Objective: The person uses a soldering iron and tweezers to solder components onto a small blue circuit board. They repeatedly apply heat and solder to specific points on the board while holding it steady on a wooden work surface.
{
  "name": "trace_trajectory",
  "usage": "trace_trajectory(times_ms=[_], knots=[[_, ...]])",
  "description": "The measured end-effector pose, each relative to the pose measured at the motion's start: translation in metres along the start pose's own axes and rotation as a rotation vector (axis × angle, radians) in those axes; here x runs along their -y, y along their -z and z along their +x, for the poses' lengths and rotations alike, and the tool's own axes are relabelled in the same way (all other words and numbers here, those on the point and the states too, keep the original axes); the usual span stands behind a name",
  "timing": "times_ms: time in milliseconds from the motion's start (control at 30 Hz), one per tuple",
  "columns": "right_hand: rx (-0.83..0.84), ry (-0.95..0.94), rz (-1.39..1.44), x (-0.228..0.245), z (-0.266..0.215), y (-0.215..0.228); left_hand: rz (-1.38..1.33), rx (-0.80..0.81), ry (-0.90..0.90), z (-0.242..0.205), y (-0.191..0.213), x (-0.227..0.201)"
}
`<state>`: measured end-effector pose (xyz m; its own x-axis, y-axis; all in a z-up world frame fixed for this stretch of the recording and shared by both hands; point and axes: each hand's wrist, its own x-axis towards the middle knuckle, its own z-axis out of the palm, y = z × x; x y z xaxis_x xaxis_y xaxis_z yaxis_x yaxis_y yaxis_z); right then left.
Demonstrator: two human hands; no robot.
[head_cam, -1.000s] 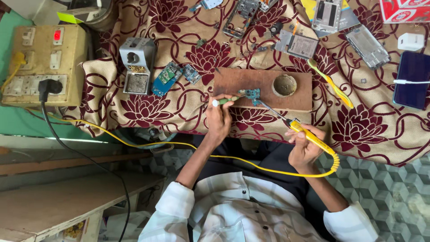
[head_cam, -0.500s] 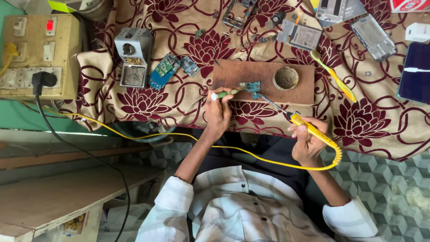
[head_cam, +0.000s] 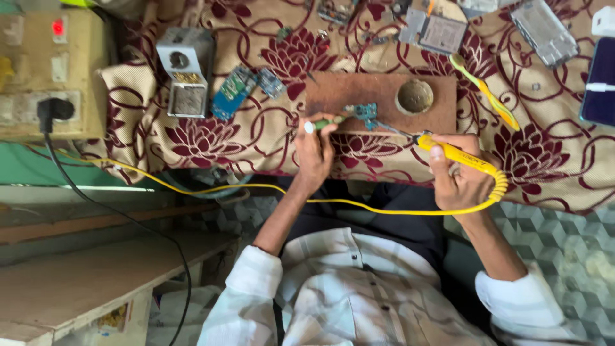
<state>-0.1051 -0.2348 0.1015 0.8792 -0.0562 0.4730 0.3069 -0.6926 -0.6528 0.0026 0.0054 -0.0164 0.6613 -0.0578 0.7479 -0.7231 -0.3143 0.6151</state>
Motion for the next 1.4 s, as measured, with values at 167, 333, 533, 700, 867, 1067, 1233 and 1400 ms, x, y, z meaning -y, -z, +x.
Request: trace_trajectory(times_ms=[167,333,533,700,867,1067,1233,1400], knots=[[0.062,0.061,0.017,0.014,0.024,0.005,-0.085,-0.027,0.035,-0.007,-0.002,0.0],[0.14,0.009,-0.01,0.023,0.053,0.0,0.06,0.007,0.02,-0.003,-0.002,0.002],[0.021,0.228,-0.052,0.028,0.078,-0.022,-0.021,-0.013,-0.007,-0.001,-0.001,0.002],[-0.045,0.175,0.019,0.024,0.084,-0.031,0.008,-0.024,-0.037,-0.003,-0.004,0.001],[-0.066,0.071,-0.034,0.027,0.075,-0.03,-0.01,-0.017,0.012,-0.01,-0.003,0.004],[-0.112,0.303,-0.154,0.021,0.062,-0.02,0.113,0.008,0.023,-0.006,-0.002,0.003],[-0.197,0.093,0.103,0.002,0.032,-0.009,-0.002,-0.017,0.029,-0.005,-0.001,0.001],[-0.442,0.036,0.169,-0.028,0.02,0.0,0.012,-0.021,0.03,-0.005,-0.004,0.003]])
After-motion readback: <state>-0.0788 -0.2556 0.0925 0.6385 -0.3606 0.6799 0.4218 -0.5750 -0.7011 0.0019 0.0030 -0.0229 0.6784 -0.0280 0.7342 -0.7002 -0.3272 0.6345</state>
